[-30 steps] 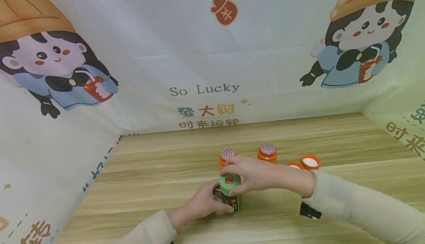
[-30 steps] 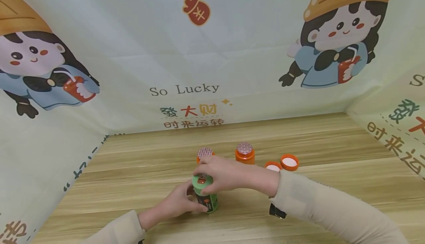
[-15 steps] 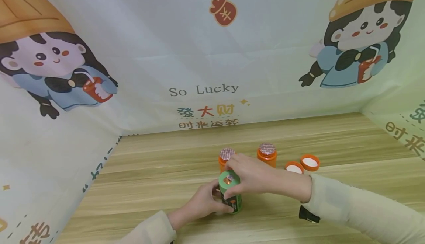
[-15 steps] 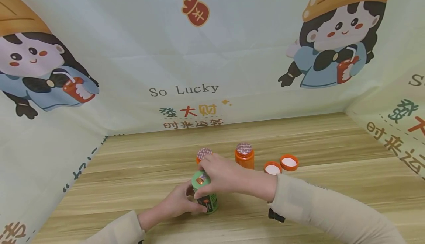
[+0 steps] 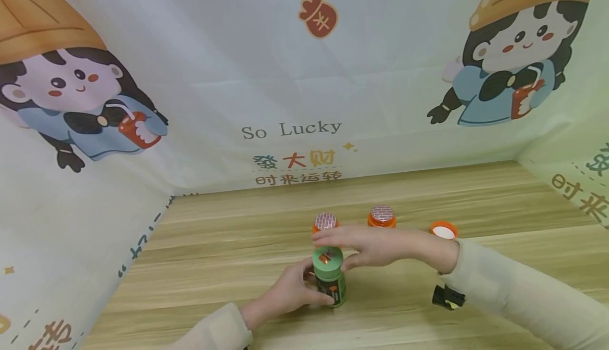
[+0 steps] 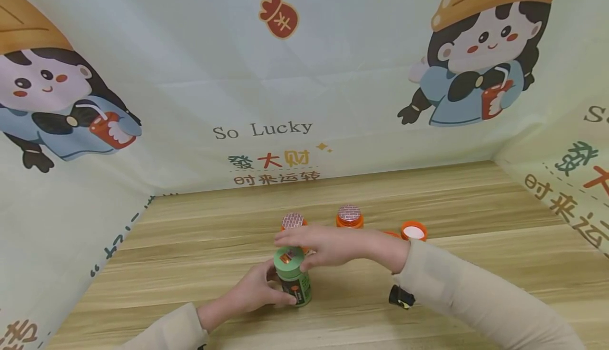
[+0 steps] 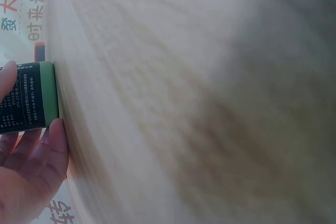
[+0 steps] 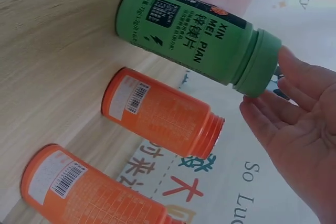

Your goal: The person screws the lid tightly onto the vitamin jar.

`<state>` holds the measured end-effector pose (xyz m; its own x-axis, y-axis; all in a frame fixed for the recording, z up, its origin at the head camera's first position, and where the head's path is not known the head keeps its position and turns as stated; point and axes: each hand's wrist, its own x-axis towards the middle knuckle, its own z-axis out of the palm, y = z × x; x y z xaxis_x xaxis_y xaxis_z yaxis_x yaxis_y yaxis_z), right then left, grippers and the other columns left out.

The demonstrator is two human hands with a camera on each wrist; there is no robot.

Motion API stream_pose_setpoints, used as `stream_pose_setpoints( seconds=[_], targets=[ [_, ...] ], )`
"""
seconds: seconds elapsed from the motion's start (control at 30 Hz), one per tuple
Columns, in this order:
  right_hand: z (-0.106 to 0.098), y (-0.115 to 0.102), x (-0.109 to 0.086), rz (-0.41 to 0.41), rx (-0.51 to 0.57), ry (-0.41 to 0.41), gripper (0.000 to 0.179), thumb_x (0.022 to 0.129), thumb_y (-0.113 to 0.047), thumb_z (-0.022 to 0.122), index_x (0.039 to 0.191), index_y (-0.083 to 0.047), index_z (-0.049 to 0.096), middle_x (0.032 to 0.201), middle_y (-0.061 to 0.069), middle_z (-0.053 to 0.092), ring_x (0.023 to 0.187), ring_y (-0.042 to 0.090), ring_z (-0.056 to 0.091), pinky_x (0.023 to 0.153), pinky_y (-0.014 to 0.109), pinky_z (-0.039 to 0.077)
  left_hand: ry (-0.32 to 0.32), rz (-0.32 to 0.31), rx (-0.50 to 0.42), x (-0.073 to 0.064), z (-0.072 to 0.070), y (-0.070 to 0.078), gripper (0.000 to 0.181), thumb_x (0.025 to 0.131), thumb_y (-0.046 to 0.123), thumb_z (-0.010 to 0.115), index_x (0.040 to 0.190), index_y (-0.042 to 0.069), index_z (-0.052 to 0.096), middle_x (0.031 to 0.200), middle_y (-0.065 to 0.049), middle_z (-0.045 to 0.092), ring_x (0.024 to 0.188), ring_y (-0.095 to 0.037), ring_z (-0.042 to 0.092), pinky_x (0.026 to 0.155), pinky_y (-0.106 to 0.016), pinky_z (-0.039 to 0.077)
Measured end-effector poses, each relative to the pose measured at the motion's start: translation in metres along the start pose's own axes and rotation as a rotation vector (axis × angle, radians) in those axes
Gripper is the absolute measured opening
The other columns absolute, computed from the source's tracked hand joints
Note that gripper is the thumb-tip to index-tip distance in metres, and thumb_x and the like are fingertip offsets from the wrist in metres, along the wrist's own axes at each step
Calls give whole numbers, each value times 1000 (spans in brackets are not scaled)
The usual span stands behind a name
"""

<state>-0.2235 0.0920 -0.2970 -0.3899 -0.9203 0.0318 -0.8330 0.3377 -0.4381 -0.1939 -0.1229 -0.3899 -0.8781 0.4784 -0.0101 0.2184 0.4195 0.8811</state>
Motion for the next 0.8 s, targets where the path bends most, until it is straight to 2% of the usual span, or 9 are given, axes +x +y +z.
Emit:
stream_pose_setpoints(
  seconds=[0.17, 0.27, 0.47, 0.63, 0.8],
  targets=[
    [6, 3, 2, -67, -43, 34, 47, 90, -17, 58, 132, -1, 44, 132, 9, 49, 120, 21, 44, 99, 34, 38, -2, -4, 1, 0, 0, 0, 58, 68, 8, 79, 120, 3, 53, 108, -9, 62, 91, -20, 59, 77, -32, 49],
    [10, 3, 3, -75, -72, 67, 44, 90, -18, 58, 128, -2, 47, 128, 7, 52, 116, 18, 45, 97, 32, 40, -4, -2, 11, 0, 0, 0, 58, 68, 11, 80, 120, 3, 53, 108, -9, 62, 91, -19, 60, 75, -28, 49],
    [16, -1, 5, -3, -150, 118, 48, 89, -27, 59, 128, -3, 48, 127, 9, 51, 117, 20, 45, 96, 32, 41, -7, -1, 17, 1, 1, -2, 61, 68, 13, 80, 122, 4, 52, 109, -9, 62, 93, -21, 59, 72, -23, 50],
    [25, -3, 8, 33, -227, 224, 46, 86, -35, 62, 119, -3, 55, 114, 6, 55, 98, 13, 51, 80, 23, 47, -4, 10, 32, 1, 2, -3, 62, 68, 12, 80, 122, 4, 51, 111, -10, 61, 93, -21, 59, 73, -23, 50],
    [32, -3, 11, 142, -210, 297, 43, 81, -43, 65, 106, -8, 58, 102, 1, 55, 86, 9, 49, 69, 18, 45, 3, 22, 25, 1, 3, -4, 62, 68, 12, 80, 122, 4, 52, 111, -9, 61, 92, -19, 59, 74, -22, 49]
  ],
)
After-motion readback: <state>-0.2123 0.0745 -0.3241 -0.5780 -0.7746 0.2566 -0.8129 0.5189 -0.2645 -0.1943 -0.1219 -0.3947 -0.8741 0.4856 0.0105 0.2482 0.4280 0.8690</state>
